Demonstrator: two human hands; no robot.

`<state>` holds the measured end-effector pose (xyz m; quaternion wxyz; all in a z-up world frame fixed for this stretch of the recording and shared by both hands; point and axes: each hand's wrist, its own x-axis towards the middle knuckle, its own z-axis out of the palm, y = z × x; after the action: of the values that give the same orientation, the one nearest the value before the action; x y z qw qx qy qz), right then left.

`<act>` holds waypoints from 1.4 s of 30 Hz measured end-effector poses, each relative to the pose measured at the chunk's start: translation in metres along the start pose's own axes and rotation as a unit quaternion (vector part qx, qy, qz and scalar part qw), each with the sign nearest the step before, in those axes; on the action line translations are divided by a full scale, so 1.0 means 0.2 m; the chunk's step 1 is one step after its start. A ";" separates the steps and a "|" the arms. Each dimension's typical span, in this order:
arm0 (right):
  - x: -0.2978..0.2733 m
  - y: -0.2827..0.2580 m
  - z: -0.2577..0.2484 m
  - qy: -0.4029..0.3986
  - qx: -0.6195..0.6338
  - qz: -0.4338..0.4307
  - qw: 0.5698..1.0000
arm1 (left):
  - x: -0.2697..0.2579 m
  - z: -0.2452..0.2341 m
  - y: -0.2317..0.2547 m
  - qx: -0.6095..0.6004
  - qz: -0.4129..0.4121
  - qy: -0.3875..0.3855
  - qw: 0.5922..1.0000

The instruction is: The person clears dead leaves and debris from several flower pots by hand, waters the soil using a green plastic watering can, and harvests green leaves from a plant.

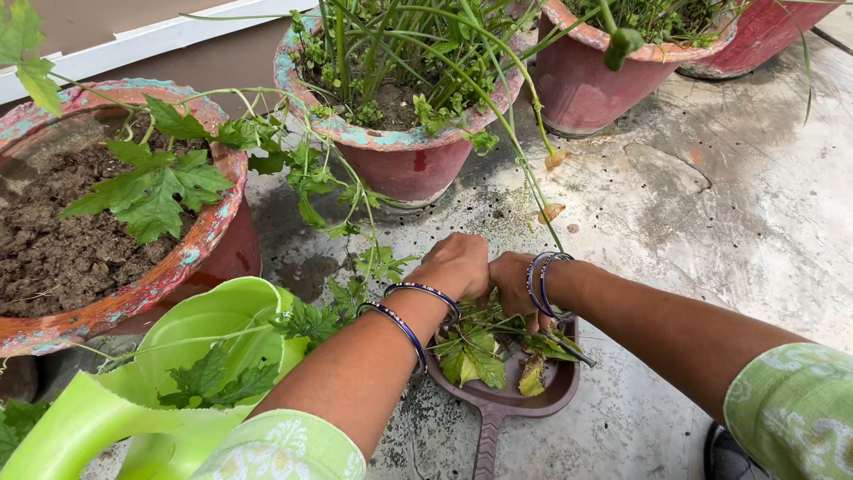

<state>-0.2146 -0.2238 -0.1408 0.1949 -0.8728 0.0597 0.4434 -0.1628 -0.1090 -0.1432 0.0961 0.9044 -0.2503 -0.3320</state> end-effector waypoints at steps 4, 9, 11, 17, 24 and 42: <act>0.01 -0.01 -0.04 0.028 -0.091 -0.051 0.994 | -0.07 -0.03 0.01 0.011 -0.017 0.015 1.000; 0.06 0.14 -0.05 0.118 0.024 -0.130 0.984 | 0.03 0.07 -0.05 0.036 0.020 0.077 0.996; 0.09 0.22 -0.04 0.164 0.066 -0.193 0.965 | 0.08 0.11 -0.06 0.038 0.009 0.068 0.997; 0.07 0.45 -0.04 0.222 0.240 -0.088 0.941 | 0.18 0.22 -0.05 0.134 0.037 0.024 0.990; 0.07 0.57 0.02 0.316 -0.098 -0.020 0.944 | 0.15 0.24 -0.07 0.141 0.187 0.208 0.950; 0.25 0.64 0.27 0.050 -0.216 -0.030 0.975 | 0.20 0.21 -0.08 0.006 0.083 0.018 0.996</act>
<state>-0.2599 -0.3162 -0.2466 0.0112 -0.9166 -0.0541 0.3960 -0.1572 -0.1154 -0.2021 0.1221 0.8869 -0.3246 -0.3052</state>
